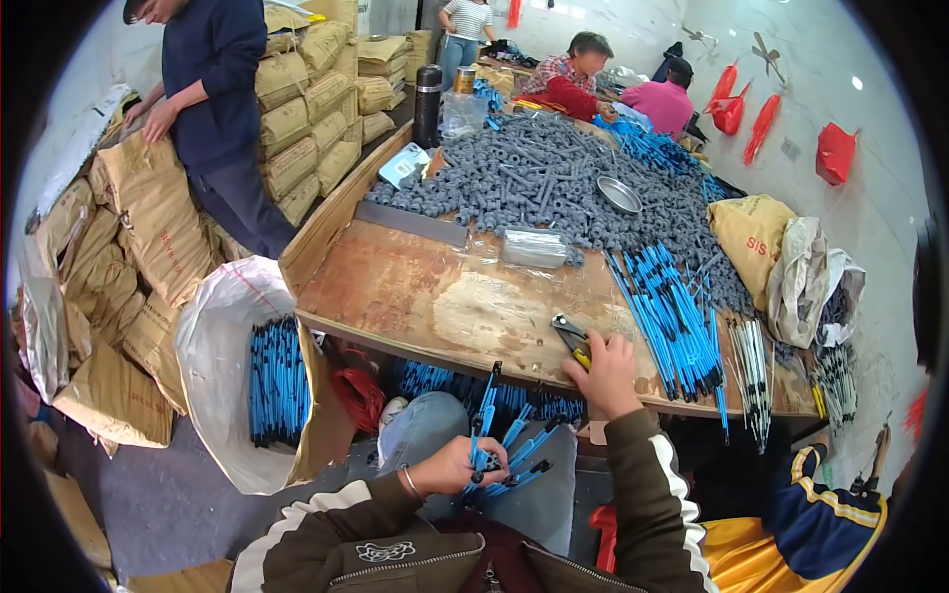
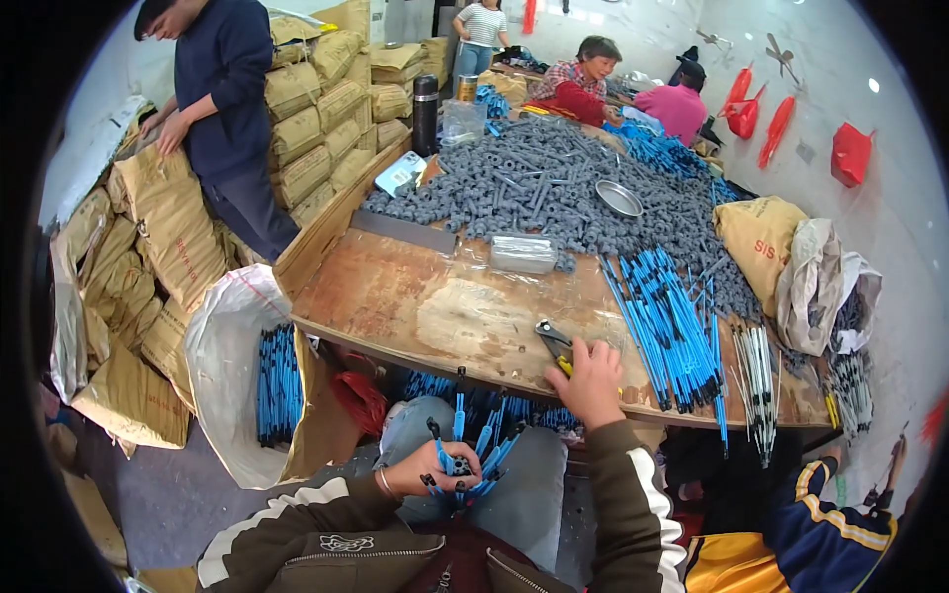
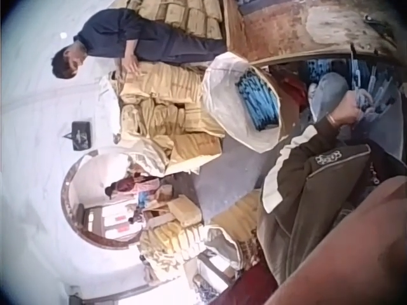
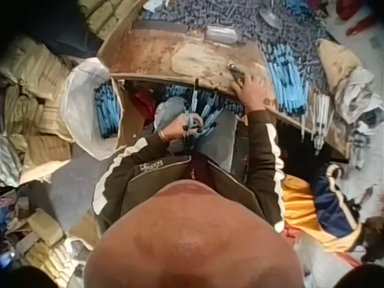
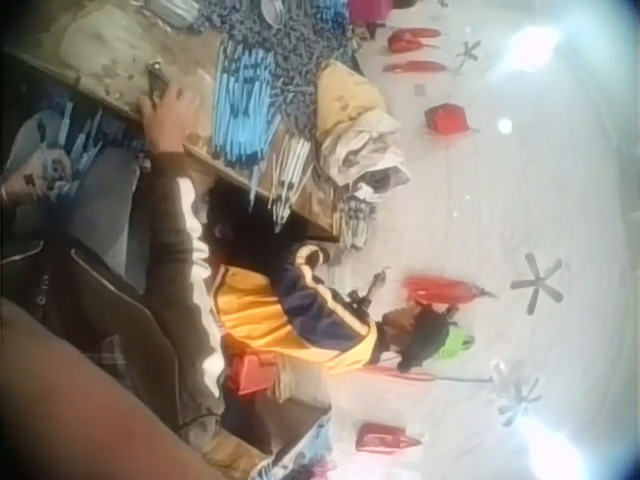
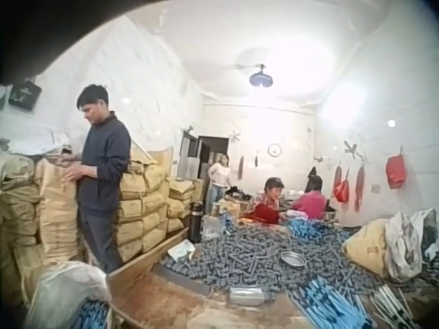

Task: The person assembles blue plastic components into a central connector hub using pliers.

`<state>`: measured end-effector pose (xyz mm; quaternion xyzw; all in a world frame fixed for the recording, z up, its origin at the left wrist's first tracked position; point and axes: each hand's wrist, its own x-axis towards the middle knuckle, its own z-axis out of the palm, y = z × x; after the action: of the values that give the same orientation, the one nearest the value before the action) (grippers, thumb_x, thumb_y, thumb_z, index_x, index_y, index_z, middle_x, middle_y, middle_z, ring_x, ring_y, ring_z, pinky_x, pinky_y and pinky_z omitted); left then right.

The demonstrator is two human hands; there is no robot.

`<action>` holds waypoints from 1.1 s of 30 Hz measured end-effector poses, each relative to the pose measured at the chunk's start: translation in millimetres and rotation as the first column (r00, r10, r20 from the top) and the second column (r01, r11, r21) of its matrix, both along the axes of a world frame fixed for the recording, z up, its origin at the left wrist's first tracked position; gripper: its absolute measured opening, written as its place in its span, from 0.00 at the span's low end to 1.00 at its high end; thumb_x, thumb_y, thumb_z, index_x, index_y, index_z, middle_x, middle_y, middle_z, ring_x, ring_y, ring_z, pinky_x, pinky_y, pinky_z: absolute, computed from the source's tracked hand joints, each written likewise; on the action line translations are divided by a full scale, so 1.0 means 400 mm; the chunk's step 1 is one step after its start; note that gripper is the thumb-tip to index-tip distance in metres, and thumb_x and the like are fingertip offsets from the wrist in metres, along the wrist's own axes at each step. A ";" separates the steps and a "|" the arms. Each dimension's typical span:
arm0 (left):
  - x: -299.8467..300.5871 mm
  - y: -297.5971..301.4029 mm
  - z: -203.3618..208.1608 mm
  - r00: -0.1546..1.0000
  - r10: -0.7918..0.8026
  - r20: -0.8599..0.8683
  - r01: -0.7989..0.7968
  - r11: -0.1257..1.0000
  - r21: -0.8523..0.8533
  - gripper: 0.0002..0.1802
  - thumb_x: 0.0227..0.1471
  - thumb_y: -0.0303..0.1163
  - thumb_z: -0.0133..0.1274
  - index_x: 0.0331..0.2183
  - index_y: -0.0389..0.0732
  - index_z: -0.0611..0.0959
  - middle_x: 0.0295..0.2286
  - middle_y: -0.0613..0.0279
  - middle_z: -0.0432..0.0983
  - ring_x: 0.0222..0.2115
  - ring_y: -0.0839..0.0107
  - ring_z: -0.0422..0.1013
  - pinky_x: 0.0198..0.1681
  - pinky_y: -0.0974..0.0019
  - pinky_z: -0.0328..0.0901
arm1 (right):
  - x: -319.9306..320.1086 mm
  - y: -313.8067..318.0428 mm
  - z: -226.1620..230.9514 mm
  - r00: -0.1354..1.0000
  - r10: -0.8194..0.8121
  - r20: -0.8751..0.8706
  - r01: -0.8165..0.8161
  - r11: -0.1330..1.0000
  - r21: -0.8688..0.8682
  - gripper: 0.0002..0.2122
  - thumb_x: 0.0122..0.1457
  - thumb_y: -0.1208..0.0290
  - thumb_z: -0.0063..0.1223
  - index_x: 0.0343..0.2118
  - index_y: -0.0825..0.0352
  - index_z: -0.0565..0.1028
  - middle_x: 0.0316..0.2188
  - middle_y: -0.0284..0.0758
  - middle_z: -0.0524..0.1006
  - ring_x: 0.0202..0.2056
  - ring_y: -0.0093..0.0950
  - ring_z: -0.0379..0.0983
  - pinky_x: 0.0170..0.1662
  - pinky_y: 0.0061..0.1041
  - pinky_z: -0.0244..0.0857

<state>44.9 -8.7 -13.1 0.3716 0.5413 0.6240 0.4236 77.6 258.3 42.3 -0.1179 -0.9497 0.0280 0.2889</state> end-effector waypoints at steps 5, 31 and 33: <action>0.012 -0.034 0.005 0.990 0.039 -0.135 -0.037 0.999 0.018 0.07 0.43 0.25 0.58 0.29 0.38 0.77 0.26 0.64 0.74 0.29 0.78 0.70 0.34 0.74 0.64 | -0.005 0.072 -0.049 0.982 0.059 0.180 -0.062 0.998 0.012 0.18 0.51 0.62 0.52 0.42 0.68 0.69 0.35 0.42 0.69 0.32 0.37 0.66 0.37 0.33 0.62; -0.004 0.016 0.008 0.971 -0.029 -0.238 0.012 0.997 -0.073 0.27 0.28 0.33 0.69 0.34 0.35 0.78 0.28 0.59 0.76 0.29 0.73 0.71 0.33 0.71 0.66 | 0.342 -0.215 -0.186 0.951 0.294 -0.093 -0.282 0.951 0.125 0.19 0.39 0.78 0.56 0.38 0.57 0.73 0.46 0.39 0.63 0.50 0.41 0.55 0.55 0.50 0.48; -0.007 0.023 0.009 0.964 -0.040 -0.264 0.012 0.994 -0.110 0.27 0.28 0.34 0.69 0.34 0.35 0.78 0.28 0.59 0.76 0.29 0.73 0.71 0.33 0.71 0.66 | 0.331 -0.237 -0.175 0.985 0.154 -0.076 -0.150 0.987 0.060 0.18 0.39 0.79 0.56 0.38 0.58 0.73 0.45 0.39 0.63 0.49 0.42 0.56 0.53 0.50 0.50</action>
<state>42.1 0.4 -9.3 0.4358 0.6211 0.5329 0.3746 210.1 163.4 -27.5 -0.0359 -0.9439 0.0291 0.3270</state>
